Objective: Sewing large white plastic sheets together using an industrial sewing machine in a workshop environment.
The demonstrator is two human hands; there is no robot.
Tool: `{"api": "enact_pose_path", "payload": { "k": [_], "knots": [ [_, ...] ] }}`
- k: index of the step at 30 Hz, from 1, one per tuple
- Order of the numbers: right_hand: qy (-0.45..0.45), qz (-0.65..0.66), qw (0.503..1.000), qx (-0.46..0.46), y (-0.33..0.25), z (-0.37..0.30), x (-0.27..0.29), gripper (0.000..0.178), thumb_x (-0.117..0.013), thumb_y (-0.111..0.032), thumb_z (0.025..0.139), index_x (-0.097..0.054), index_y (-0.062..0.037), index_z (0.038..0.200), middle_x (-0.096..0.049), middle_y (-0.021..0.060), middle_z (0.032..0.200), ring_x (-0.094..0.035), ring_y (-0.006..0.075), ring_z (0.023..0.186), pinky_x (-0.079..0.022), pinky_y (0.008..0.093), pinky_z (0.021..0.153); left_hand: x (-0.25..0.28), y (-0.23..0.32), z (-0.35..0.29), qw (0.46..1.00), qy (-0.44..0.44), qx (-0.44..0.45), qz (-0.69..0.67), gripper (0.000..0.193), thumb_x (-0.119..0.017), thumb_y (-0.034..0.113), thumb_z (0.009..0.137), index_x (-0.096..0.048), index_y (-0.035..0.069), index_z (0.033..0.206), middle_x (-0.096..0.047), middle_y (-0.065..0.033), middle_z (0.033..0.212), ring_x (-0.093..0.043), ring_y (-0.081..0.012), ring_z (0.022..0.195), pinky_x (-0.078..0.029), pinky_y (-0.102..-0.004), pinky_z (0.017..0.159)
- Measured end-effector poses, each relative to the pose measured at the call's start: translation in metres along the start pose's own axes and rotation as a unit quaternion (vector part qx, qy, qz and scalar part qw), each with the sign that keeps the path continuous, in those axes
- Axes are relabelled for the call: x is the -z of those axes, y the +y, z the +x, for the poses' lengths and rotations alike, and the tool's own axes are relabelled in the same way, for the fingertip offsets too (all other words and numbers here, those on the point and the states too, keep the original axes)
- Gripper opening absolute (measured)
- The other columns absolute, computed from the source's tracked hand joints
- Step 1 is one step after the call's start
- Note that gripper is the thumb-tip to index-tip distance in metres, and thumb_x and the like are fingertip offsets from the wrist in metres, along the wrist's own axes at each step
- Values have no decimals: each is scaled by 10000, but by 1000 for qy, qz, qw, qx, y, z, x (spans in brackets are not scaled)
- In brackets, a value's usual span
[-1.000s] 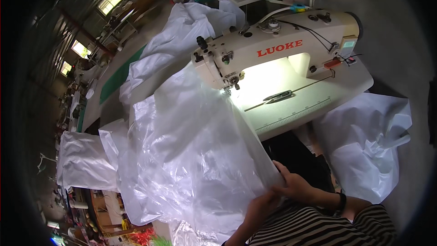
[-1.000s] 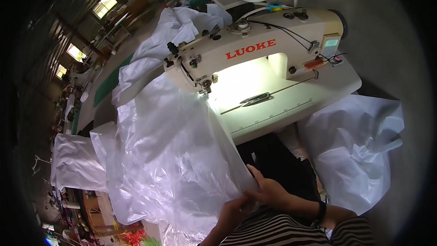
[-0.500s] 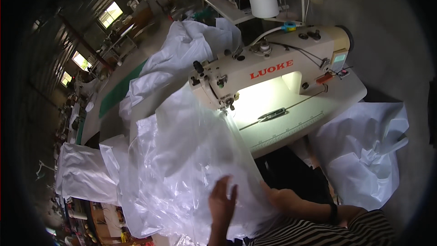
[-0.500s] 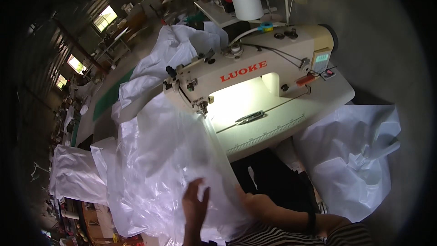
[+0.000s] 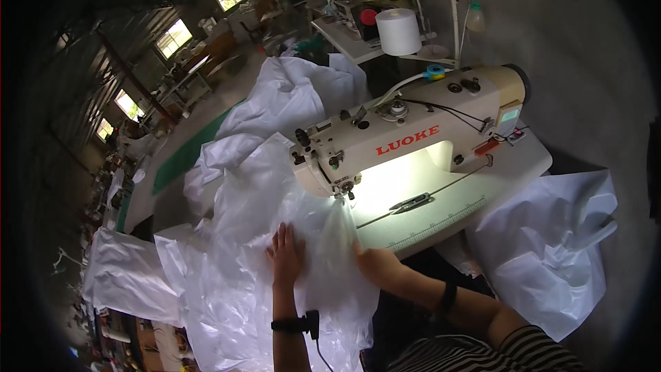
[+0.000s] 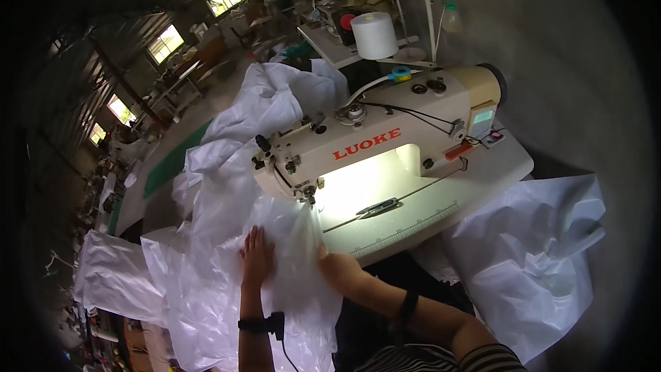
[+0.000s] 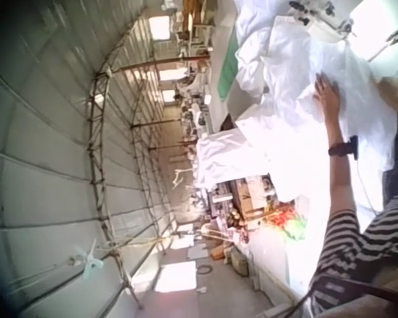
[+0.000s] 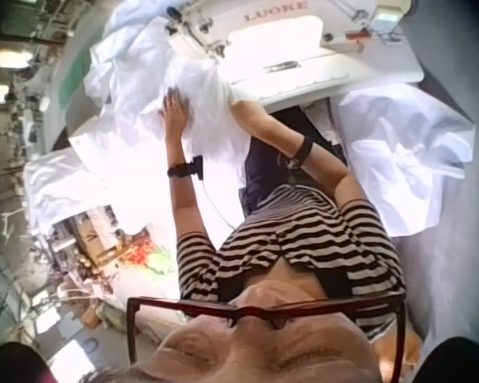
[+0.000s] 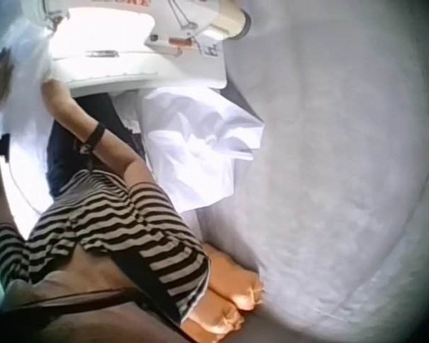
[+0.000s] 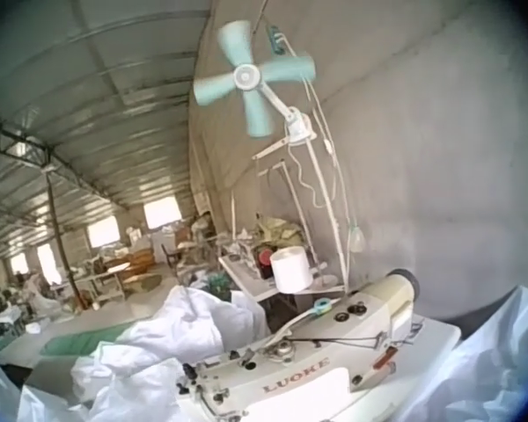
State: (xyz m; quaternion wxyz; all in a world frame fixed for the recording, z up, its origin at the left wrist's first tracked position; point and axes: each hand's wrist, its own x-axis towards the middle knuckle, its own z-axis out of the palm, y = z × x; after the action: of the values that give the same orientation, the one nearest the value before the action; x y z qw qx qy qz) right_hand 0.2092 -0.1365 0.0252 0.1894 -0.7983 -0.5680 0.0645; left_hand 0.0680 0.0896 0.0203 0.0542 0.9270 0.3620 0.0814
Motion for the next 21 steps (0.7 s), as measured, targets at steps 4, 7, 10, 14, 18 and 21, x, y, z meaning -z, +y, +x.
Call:
{"api": "enact_pose_path", "payload": {
  "k": [4,7,10,14,18,21],
  "knots": [
    [-6,-17,1000,-5,22,35,4,478,-527,-72,896,-468,135,1322,-669,142,678,-696,300,618,-548,404,528,-6,-8,31,999,8,41,3,618,-530,412,987,-365,136,1516,-310,-99,1606,-283,-357,1469,-195,-717,1112],
    [21,177,983,-30,28,38,0,482,-543,-100,942,-446,55,1388,-712,202,830,-714,318,745,-584,402,645,-9,-27,37,999,33,41,1,610,-534,421,982,-392,125,1497,-325,-100,1597,-282,-347,1470,-189,-710,1119],
    [-24,650,745,-148,6,3,-4,650,-638,-85,926,-323,42,1480,-711,174,982,-710,275,785,-594,406,727,-1,-40,20,999,20,11,-31,579,-566,375,973,-421,116,1470,-363,-104,1574,-319,-324,1456,-209,-680,1132],
    [-114,734,660,-116,1,-73,-38,621,-726,-148,910,-436,23,1432,-676,122,1163,-620,207,1134,-494,367,1004,41,-39,-26,993,98,7,-69,563,-614,274,955,-428,116,1463,-445,-107,1520,-398,-317,1417,-231,-637,1148],
    [-280,617,735,40,-1,-111,-99,381,-750,-259,901,-679,3,1168,-707,126,1148,-662,219,1044,-519,360,941,33,-78,-41,994,50,92,-20,586,-593,344,969,-412,136,1486,-433,-87,1534,-351,-282,1455,-205,-675,1139],
    [-450,383,805,50,-10,-109,-22,410,-750,-287,903,-671,7,1177,-699,129,1174,-659,238,1050,-526,370,899,10,-113,-37,996,35,76,29,610,-518,435,998,-367,176,1529,-340,-43,1600,-270,-251,1497,-161,-727,1116]
  ]
}}
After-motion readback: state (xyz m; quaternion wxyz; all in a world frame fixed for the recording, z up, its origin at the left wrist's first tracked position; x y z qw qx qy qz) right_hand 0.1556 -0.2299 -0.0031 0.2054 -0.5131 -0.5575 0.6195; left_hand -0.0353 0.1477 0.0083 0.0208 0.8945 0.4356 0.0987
